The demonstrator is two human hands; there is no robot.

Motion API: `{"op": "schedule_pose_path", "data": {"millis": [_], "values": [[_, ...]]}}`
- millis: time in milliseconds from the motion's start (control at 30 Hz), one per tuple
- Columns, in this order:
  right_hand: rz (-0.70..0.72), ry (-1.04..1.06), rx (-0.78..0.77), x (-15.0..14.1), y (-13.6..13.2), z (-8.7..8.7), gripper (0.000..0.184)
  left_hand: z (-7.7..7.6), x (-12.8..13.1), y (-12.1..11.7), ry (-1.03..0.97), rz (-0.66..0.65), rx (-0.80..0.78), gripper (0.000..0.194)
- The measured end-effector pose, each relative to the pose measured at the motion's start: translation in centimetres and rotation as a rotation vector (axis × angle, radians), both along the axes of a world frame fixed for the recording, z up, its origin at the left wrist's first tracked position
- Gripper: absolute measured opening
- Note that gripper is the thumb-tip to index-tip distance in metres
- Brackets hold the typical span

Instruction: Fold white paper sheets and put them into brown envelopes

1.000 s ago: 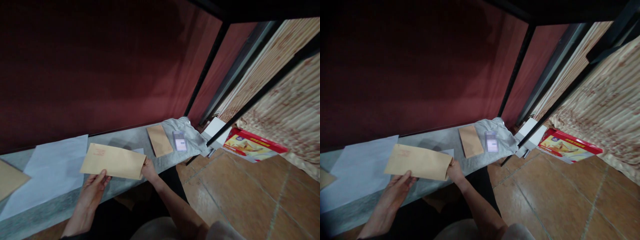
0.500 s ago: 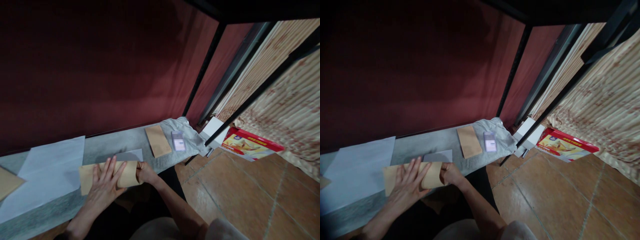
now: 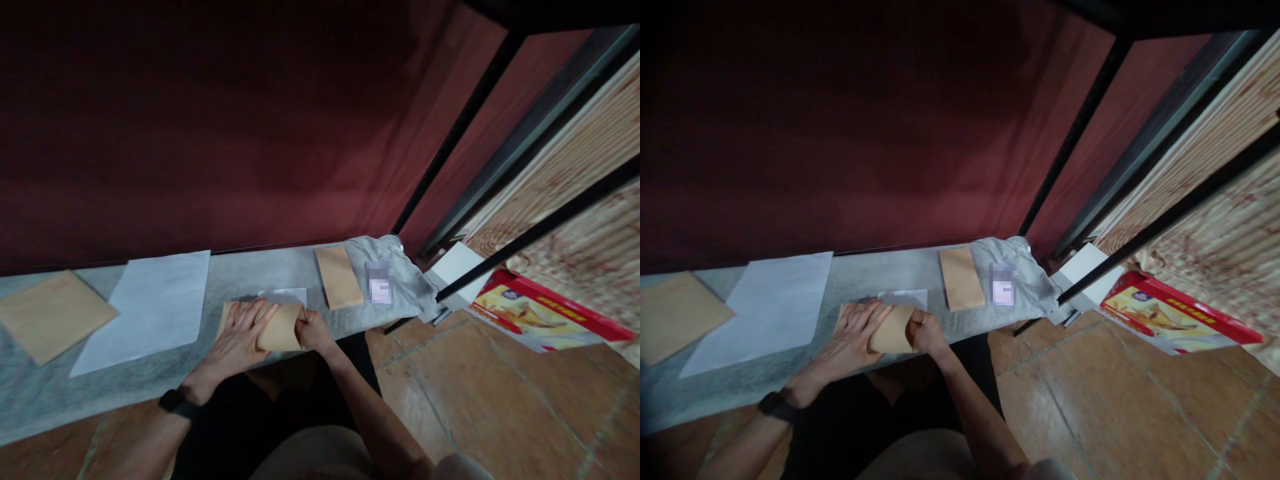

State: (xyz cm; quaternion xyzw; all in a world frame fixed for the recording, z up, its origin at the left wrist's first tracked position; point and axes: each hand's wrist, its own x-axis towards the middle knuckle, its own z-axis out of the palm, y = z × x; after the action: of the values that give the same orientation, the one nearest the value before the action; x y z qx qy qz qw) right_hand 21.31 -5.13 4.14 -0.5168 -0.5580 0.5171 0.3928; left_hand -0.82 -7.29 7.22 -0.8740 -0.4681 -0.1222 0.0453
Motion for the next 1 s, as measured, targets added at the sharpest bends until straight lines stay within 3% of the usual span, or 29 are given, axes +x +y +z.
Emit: {"op": "schedule_pose_path", "data": {"millis": [167, 333, 467, 567, 667, 767, 1000], "values": [[-0.107, -0.287, 0.124, 1.3, -0.1, -0.2, 0.025, 0.4, 0.5, 0.4, 0.039, 0.064, -0.018, 0.095], [-0.191, -0.348, 0.228, 2.2, 0.4, -0.9, 0.030, 1.1, -0.7, 0.5, 0.048, 0.124, -0.022, 0.097], [-0.190, -0.576, 0.212, 1.7, 1.7, -0.6, 0.028, 0.7, -3.6, 0.0, 0.028, 0.203, -0.022, 0.100], [-0.165, -0.840, 0.137, 0.2, 2.6, -0.2, 0.039, 0.0, -5.8, -1.0, 0.025, 0.294, -0.043, 0.103], [-0.155, -0.963, 0.099, -1.2, 3.1, -0.2, 0.047, -0.5, -7.0, -1.9, 0.030, 0.370, -0.069, 0.104], [-0.171, -0.965, 0.086, -1.5, 3.5, -0.7, 0.044, -1.0, -7.7, -2.4, 0.029, 0.416, -0.076, 0.104], [-0.195, -0.746, 0.137, 0.8, 3.3, -2.0, 0.005, -0.9, -7.6, -2.2, 0.013, 0.403, -0.113, 0.107]]}}
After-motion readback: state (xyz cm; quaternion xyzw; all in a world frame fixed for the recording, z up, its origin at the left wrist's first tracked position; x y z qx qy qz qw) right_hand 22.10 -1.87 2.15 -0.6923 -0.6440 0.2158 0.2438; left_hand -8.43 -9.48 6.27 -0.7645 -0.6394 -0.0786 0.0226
